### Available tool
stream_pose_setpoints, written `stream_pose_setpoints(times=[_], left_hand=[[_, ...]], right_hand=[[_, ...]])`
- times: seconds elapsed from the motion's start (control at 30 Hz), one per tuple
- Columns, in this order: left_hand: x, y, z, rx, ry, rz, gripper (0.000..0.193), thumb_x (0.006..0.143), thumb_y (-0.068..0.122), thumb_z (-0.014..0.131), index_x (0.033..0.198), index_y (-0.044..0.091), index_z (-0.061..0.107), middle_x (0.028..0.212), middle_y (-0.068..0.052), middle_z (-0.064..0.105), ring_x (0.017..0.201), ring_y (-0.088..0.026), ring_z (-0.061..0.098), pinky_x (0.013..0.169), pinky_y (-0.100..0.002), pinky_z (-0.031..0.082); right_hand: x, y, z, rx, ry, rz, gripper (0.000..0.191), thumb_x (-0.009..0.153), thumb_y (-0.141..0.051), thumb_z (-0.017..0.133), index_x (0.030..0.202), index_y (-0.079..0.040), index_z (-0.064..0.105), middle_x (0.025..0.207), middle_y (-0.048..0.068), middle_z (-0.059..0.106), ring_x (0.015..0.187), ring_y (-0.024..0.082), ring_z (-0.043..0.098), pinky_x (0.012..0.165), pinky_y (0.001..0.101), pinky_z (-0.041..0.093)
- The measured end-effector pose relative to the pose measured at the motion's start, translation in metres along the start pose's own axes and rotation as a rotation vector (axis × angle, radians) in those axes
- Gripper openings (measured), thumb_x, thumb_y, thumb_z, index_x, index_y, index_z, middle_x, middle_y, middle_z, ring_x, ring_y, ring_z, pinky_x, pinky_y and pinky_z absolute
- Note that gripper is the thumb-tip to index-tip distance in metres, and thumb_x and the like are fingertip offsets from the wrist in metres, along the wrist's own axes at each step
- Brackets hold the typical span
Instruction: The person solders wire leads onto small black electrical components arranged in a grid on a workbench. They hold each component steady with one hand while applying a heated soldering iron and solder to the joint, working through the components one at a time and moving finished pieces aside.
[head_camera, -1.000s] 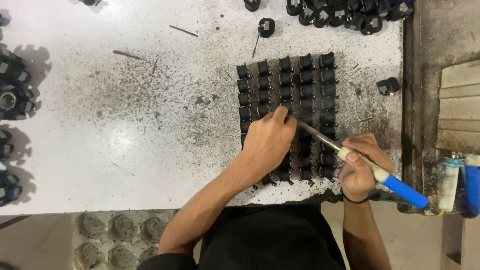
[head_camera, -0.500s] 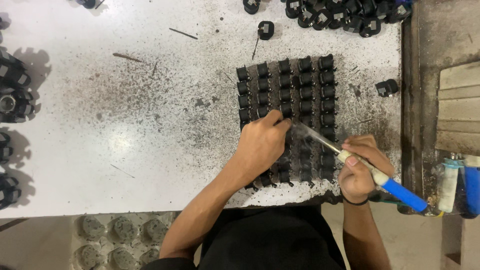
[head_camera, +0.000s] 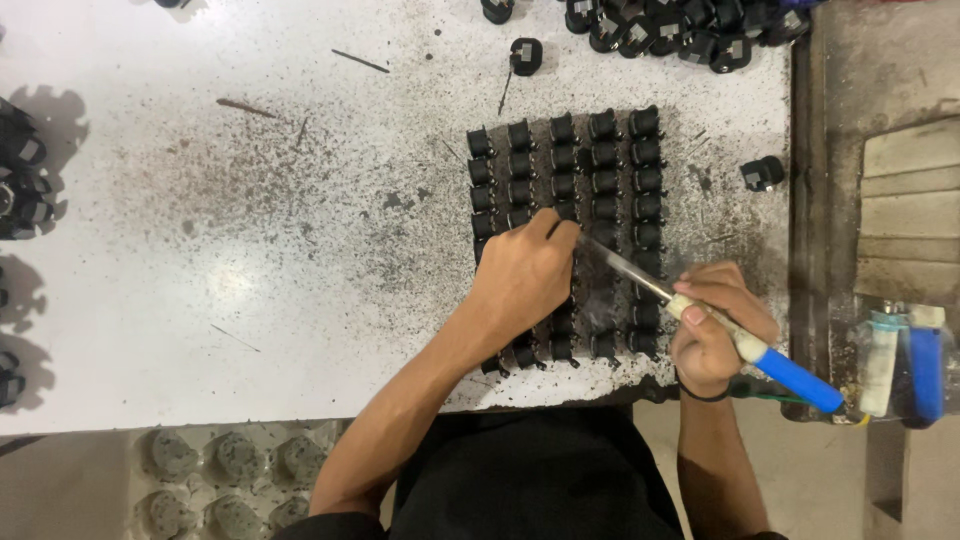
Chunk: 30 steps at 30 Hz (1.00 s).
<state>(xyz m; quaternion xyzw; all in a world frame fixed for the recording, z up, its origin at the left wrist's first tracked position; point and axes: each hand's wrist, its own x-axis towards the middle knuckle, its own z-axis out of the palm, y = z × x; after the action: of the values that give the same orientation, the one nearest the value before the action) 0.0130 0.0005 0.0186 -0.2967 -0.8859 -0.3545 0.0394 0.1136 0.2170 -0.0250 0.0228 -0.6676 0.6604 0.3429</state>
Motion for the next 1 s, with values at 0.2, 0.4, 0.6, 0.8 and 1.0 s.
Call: stream_pose_setpoints(times=[0.2,0.4,0.6,0.8,1.0], left_hand=[[0.017,0.033,-0.058,0.123,-0.233,0.049,0.020,0.079,-0.001,0.063,0.099,0.000,0.066,0.069,-0.010,0.063,0.054,-0.026,0.066,0.044,-0.039,0.051],[0.037,0.053,-0.116,0.021,0.358,0.265,0.018,0.095,-0.010,0.063,0.110,0.000,0.065,0.077,-0.004,0.066,0.059,-0.015,0.062,0.045,-0.031,0.047],[0.035,0.013,-0.035,0.125,0.125,0.045,0.028,0.085,-0.002,0.063,0.111,0.004,0.071,0.098,-0.012,0.061,0.079,-0.028,0.070,0.055,-0.036,0.057],[0.005,-0.011,-0.001,0.079,0.037,-0.036,0.029,0.084,0.003,0.066,0.112,0.004,0.074,0.094,-0.012,0.060,0.075,-0.030,0.071,0.056,-0.041,0.057],[0.020,-0.010,-0.007,0.031,-0.060,-0.035,0.024,0.084,0.002,0.065,0.106,0.000,0.074,0.095,-0.015,0.061,0.070,-0.032,0.070,0.056,-0.042,0.058]], right_hand=[[0.018,0.007,-0.013,0.105,0.076,-0.068,0.024,0.089,-0.014,0.067,0.097,0.008,0.069,0.084,0.018,0.069,0.078,0.025,0.064,0.077,0.0332,0.049],[0.016,0.007,-0.003,0.091,0.035,0.132,0.028,0.086,-0.010,0.068,0.104,0.011,0.068,0.093,0.020,0.068,0.083,0.022,0.062,0.080,0.0284,0.047],[0.016,0.003,0.000,0.030,-0.031,0.122,0.029,0.085,-0.010,0.067,0.104,0.011,0.069,0.094,0.020,0.069,0.086,0.023,0.064,0.080,0.0280,0.048],[0.017,0.001,0.004,-0.033,-0.045,0.178,0.028,0.083,-0.010,0.067,0.100,0.013,0.069,0.092,0.022,0.068,0.077,0.022,0.062,0.070,0.0266,0.047],[0.019,0.002,0.005,-0.040,-0.071,0.139,0.027,0.085,-0.012,0.067,0.100,0.011,0.069,0.095,0.022,0.069,0.084,0.026,0.066,0.076,0.0288,0.050]])
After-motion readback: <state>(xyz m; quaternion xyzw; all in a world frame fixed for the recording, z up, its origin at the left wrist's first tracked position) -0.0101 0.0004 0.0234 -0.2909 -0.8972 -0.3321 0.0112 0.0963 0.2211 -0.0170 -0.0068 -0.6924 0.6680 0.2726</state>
